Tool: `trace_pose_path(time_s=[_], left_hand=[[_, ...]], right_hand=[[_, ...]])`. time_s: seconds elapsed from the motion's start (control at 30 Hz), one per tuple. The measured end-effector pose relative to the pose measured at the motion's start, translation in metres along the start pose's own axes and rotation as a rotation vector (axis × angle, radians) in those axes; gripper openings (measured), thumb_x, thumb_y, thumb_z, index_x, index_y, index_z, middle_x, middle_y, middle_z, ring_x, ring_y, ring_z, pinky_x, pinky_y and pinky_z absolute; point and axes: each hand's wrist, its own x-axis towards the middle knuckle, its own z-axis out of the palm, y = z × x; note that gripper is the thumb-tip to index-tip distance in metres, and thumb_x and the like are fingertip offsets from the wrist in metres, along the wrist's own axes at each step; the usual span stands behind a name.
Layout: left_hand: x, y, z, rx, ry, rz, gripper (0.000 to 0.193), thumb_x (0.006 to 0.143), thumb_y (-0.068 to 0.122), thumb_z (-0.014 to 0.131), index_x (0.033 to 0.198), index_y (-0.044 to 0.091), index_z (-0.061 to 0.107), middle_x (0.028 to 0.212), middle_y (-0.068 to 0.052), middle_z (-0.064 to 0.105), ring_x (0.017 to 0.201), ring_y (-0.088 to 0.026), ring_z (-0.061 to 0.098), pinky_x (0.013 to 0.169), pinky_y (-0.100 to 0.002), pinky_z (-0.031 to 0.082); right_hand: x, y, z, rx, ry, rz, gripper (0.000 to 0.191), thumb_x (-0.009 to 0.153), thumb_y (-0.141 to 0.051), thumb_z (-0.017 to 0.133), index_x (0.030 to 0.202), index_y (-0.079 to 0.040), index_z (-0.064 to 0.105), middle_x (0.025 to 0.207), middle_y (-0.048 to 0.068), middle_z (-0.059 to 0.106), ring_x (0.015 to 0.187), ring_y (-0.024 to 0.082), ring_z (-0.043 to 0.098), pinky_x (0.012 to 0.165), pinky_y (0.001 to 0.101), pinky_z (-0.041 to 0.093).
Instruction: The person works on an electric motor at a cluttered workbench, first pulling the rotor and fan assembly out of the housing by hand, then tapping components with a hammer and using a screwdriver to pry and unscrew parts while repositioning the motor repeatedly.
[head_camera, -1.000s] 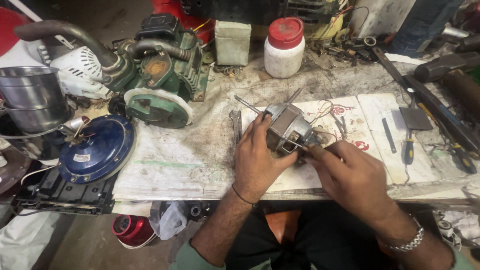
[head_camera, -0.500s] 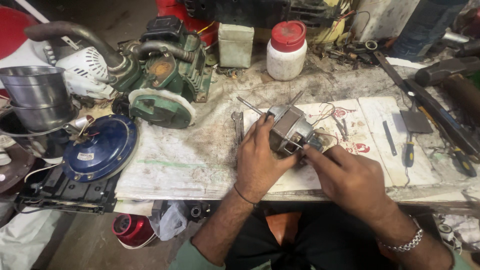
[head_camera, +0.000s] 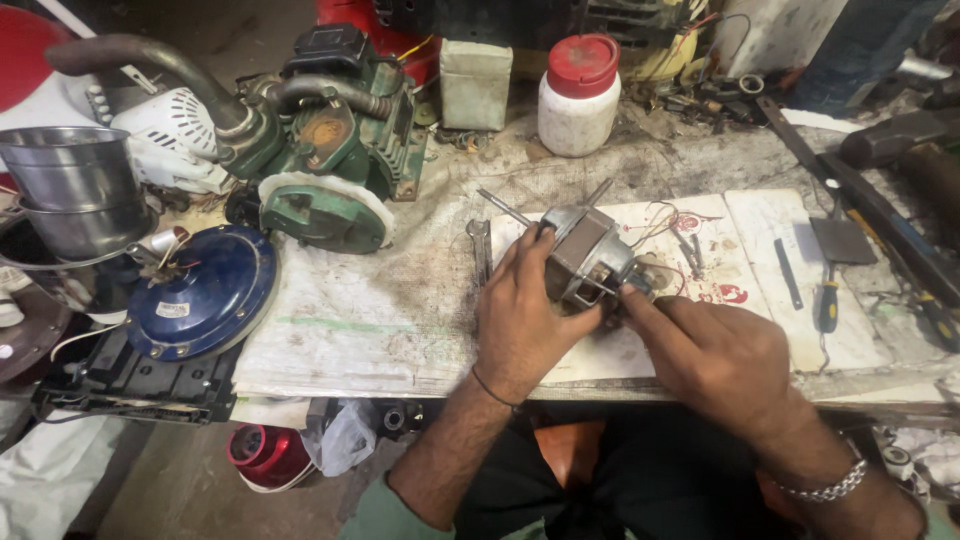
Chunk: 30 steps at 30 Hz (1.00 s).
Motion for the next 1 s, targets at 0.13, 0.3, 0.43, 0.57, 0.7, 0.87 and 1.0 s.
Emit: trace_pose_path(time_s=[0.13,0.3,0.43,0.57,0.7,0.87,1.0], left_hand=[[0.0,0.001,0.0,-0.002,-0.005,0.007,0.086,0.068,0.029,0.094,0.132,-0.008,0.051,0.136,-0.033,0.061,0.129,-0.044,0.061,0.11,-0.047,0.051],[-0.001,0.001,0.001,0.005,-0.008,-0.016,0.086,0.068,0.032,0.095,0.13,-0.008,0.051,0.135,-0.035,0.059,0.128,-0.045,0.062,0.109,-0.048,0.051],[-0.002,-0.001,0.002,0.014,-0.013,-0.003,0.085,0.07,0.032,0.095,0.131,-0.008,0.05,0.138,-0.035,0.059,0.128,-0.044,0.062,0.109,-0.048,0.052],[-0.002,0.001,0.001,-0.009,0.011,-0.025,0.086,0.068,0.033,0.095,0.13,-0.007,0.052,0.137,-0.033,0.06,0.128,-0.045,0.063,0.108,-0.047,0.053],[0.0,0.002,0.0,-0.016,0.011,-0.02,0.086,0.068,0.032,0.095,0.131,-0.007,0.051,0.138,-0.033,0.06,0.129,-0.045,0.063,0.109,-0.047,0.053],[0.002,0.0,-0.002,-0.013,-0.008,0.003,0.087,0.067,0.031,0.095,0.132,-0.007,0.05,0.136,-0.033,0.06,0.128,-0.045,0.062,0.109,-0.048,0.051],[0.0,0.001,0.0,-0.011,-0.008,-0.002,0.087,0.066,0.027,0.094,0.132,-0.008,0.05,0.138,-0.033,0.06,0.131,-0.045,0.06,0.112,-0.048,0.049]], right_hand=[[0.006,0.013,0.0,0.618,-0.287,0.558,0.046,0.088,-0.012,0.07,0.134,-0.013,0.071,0.081,0.007,0.078,0.06,0.015,0.075,0.055,0.0275,0.057],[0.014,0.002,-0.004,0.626,-0.142,0.365,0.031,0.086,-0.017,0.078,0.111,-0.004,0.065,0.087,0.006,0.076,0.07,0.015,0.076,0.06,0.0275,0.059],[0.007,-0.013,-0.007,0.364,-0.059,0.318,0.028,0.083,-0.01,0.078,0.111,-0.008,0.073,0.078,0.007,0.068,0.057,0.02,0.066,0.053,0.0355,0.052],[0.0,-0.013,-0.002,0.145,0.123,0.125,0.031,0.085,-0.006,0.079,0.115,-0.009,0.076,0.08,0.006,0.065,0.06,0.021,0.062,0.054,0.0356,0.049],[-0.004,-0.015,0.004,-0.002,0.2,0.023,0.035,0.087,-0.005,0.078,0.121,-0.012,0.077,0.086,0.007,0.068,0.063,0.019,0.06,0.055,0.0336,0.048],[0.01,-0.004,-0.001,0.507,-0.221,0.572,0.035,0.096,-0.019,0.074,0.131,-0.021,0.078,0.069,0.001,0.068,0.056,0.016,0.065,0.052,0.0316,0.051],[0.02,0.002,-0.012,0.914,-0.29,0.717,0.034,0.094,-0.019,0.065,0.127,-0.015,0.072,0.072,0.001,0.075,0.06,0.02,0.07,0.054,0.0294,0.055]])
